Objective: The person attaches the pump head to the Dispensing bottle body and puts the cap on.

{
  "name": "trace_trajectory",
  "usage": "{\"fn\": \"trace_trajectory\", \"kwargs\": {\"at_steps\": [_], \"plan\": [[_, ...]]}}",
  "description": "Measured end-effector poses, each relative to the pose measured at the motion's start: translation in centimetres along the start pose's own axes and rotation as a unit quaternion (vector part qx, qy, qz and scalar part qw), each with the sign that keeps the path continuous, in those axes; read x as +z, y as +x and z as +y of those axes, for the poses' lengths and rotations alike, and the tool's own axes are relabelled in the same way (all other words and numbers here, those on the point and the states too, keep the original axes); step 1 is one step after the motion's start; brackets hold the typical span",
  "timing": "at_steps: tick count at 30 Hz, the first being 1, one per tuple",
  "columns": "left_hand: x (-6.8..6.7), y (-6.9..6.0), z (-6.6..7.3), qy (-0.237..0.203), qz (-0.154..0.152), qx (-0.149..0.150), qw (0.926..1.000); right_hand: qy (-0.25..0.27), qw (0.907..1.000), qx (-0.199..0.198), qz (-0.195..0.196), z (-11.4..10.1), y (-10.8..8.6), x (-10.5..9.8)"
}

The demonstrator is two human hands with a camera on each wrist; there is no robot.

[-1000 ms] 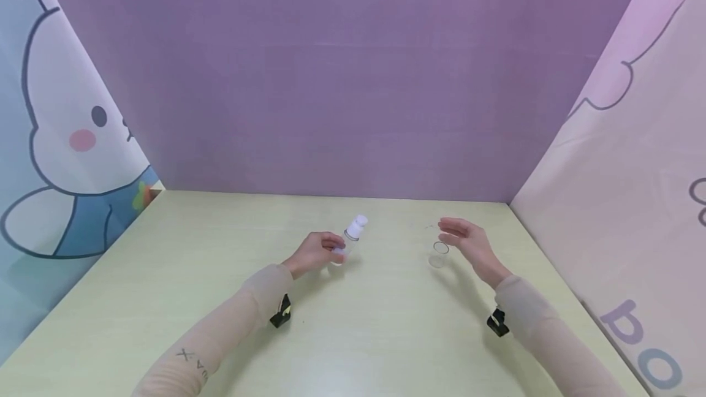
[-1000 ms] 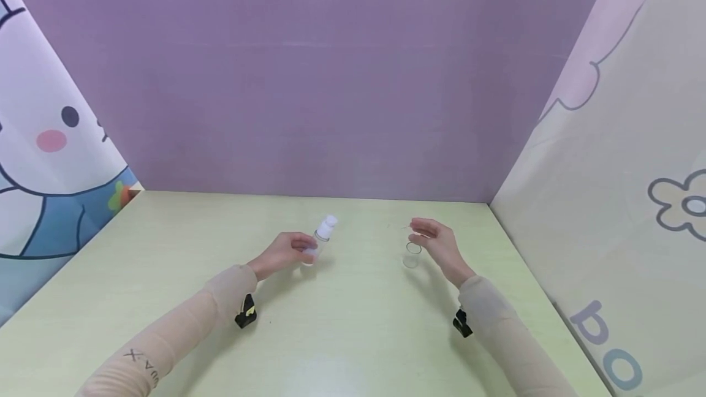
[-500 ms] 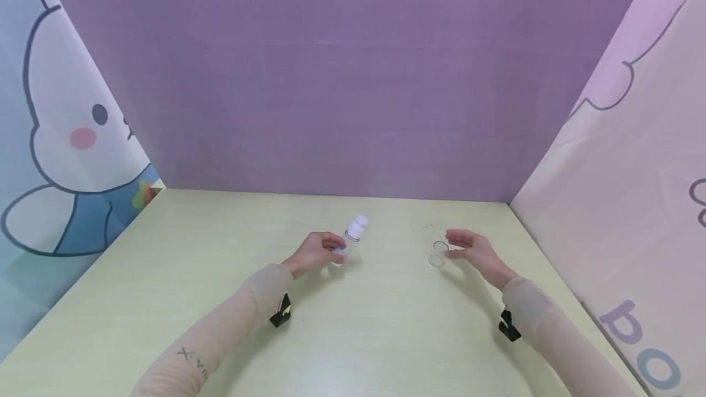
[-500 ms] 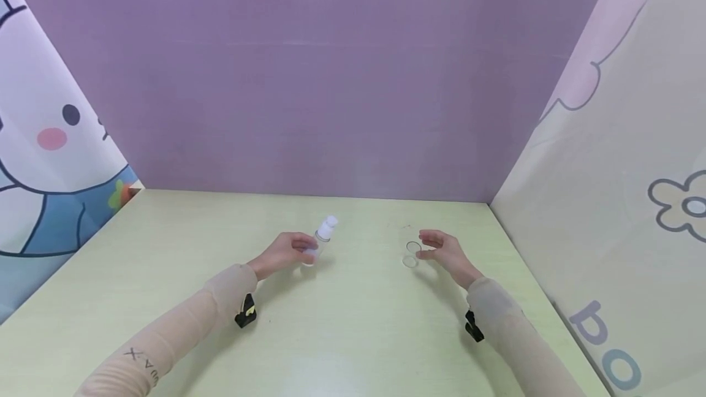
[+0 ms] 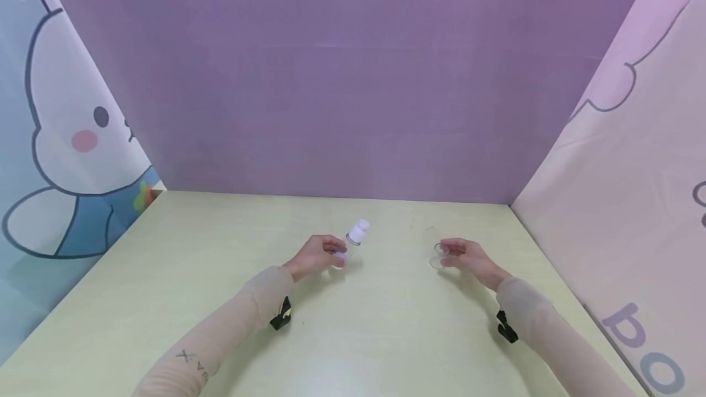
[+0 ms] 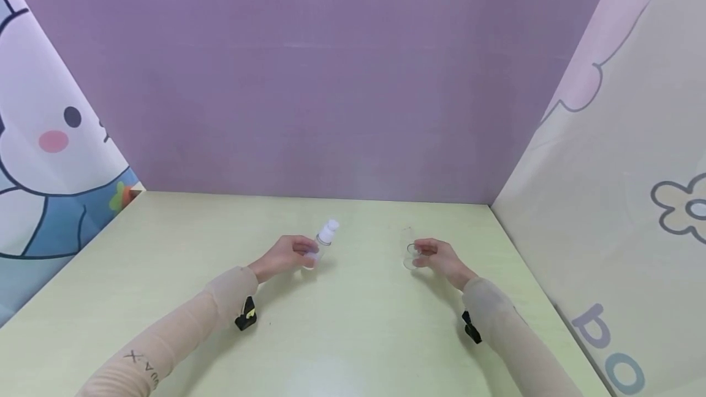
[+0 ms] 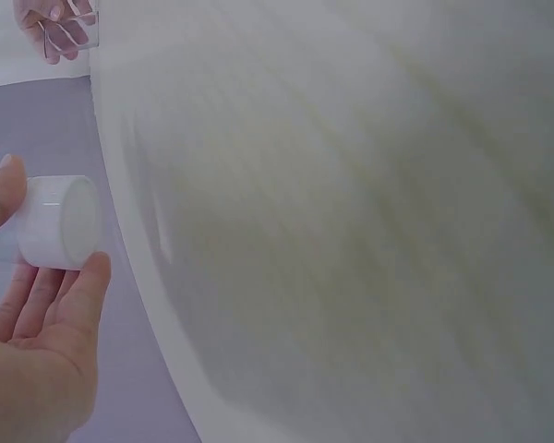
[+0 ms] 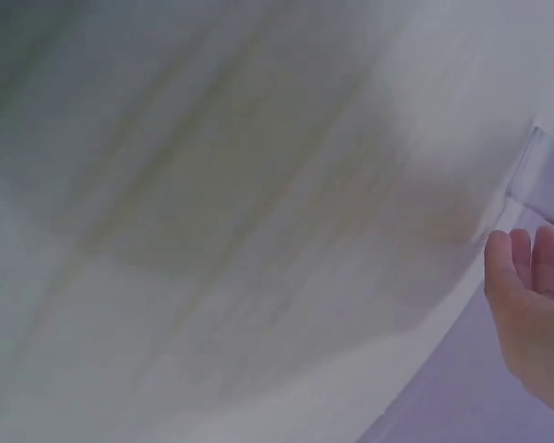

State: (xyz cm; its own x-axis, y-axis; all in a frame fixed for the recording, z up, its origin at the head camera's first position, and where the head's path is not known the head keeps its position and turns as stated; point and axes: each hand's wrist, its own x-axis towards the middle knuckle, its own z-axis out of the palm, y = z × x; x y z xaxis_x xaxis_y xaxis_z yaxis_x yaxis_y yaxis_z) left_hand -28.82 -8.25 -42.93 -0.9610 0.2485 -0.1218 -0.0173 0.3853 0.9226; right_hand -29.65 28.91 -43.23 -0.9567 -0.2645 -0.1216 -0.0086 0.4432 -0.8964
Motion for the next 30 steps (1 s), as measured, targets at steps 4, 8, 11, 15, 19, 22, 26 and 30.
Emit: {"fn": "trace_trajectory", "kwargs": {"at_steps": [4,8,11,15,19,22,26,30], "plan": [[0.11,0.03,0.01,0.0,-0.002,0.003,1.0,0.004,1.0,-0.001,-0.006,0.36,0.27,0.04],[0.16,0.04,0.05,0.002,-0.001,0.003,1.0,0.004,1.0,0.002,-0.003,0.41,0.37,0.21],[0.19,0.04,-0.03,0.004,0.0,0.002,1.0,0.002,1.0,0.005,0.001,0.37,0.41,0.33],[0.26,0.08,-0.15,0.003,0.002,0.001,1.0,0.006,1.0,0.005,-0.003,0.28,0.36,0.43],[0.32,0.09,-0.16,0.004,0.002,0.002,1.0,0.012,0.9999,0.003,-0.006,0.37,0.39,0.45],[0.35,0.1,-0.16,0.005,-0.001,0.001,1.0,0.011,0.9999,0.0,-0.005,0.42,0.42,0.46],[0.4,0.1,-0.2,0.006,-0.004,0.0,1.0,0.004,1.0,-0.004,-0.001,0.31,0.38,0.53],[0.42,0.13,-0.27,0.003,-0.004,0.002,1.0,0.003,1.0,-0.005,0.004,0.08,0.28,0.64]]}}
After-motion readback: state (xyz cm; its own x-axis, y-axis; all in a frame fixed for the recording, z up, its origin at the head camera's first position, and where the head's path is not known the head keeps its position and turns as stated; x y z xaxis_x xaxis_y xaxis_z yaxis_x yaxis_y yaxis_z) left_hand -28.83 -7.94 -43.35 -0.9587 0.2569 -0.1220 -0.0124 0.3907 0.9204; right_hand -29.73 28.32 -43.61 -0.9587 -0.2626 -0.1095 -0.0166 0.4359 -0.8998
